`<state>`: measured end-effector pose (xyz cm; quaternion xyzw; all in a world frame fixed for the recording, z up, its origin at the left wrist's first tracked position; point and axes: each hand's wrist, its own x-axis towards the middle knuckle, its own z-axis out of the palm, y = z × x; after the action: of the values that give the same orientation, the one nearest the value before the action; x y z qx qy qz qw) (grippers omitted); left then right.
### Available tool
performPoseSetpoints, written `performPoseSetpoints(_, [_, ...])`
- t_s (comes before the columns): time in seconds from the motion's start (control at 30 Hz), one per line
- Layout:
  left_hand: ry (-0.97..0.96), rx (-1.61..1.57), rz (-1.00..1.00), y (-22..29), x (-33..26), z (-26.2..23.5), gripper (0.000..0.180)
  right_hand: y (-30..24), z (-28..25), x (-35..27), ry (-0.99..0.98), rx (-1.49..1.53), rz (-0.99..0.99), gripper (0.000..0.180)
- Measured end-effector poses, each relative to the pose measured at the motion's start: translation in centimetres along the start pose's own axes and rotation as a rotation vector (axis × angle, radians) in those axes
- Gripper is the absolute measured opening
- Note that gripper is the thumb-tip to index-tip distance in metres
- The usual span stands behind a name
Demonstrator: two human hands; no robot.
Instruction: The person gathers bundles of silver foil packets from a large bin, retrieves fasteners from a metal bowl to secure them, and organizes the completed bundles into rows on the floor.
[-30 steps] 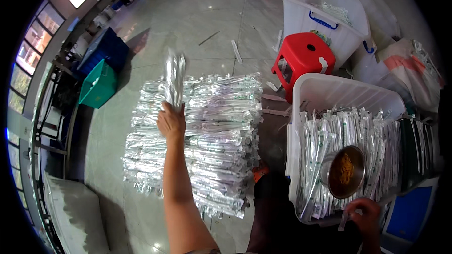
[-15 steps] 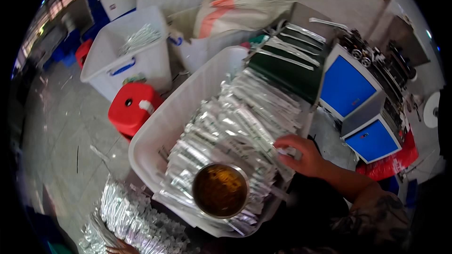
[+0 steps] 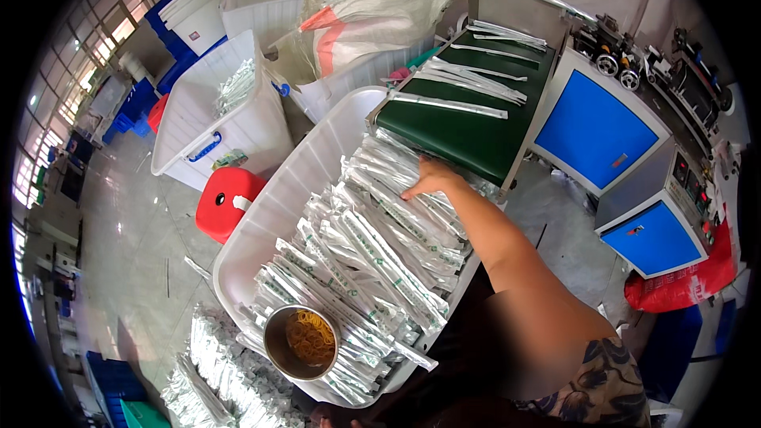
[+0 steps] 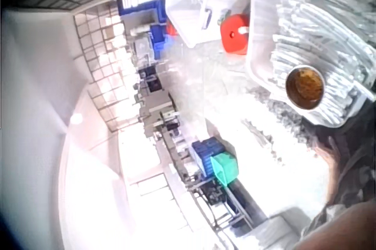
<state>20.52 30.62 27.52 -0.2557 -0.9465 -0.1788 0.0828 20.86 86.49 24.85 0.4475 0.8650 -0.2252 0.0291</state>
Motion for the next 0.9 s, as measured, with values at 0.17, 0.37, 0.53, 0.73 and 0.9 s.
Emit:
performPoseSetpoints(0.17, [-0.018, -0.017, 0.049, 1.2, -0.3, 1.0, 0.049, -2.9, -1.5, -4.1, -0.214, -0.021, -0.174, 0.091])
performPoseSetpoints(0.37, [-0.022, 0.037, 0.059, 1.3, 0.0, 1.3, 0.05, -3.0, 0.4, -4.1, -0.165, 0.385, -0.183, 0.093])
performPoseSetpoints(0.53, [0.022, 0.049, 0.055, 1.1, -0.4, 1.8, 0.052, -6.1, 2.7, -7.0, -0.041, 0.101, -0.289, 0.093])
performPoseSetpoints(0.73, [-0.009, 0.078, 0.051, 1.9, 0.0, 0.2, 0.051, -6.1, 2.3, -6.6, -0.14, 0.178, -0.089, 0.101])
performPoseSetpoints(0.9, [0.059, 0.044, 0.017, 1.8, 0.5, 0.1, 0.049, -6.6, 0.1, -6.3, -0.129, 0.249, -0.062, 0.098])
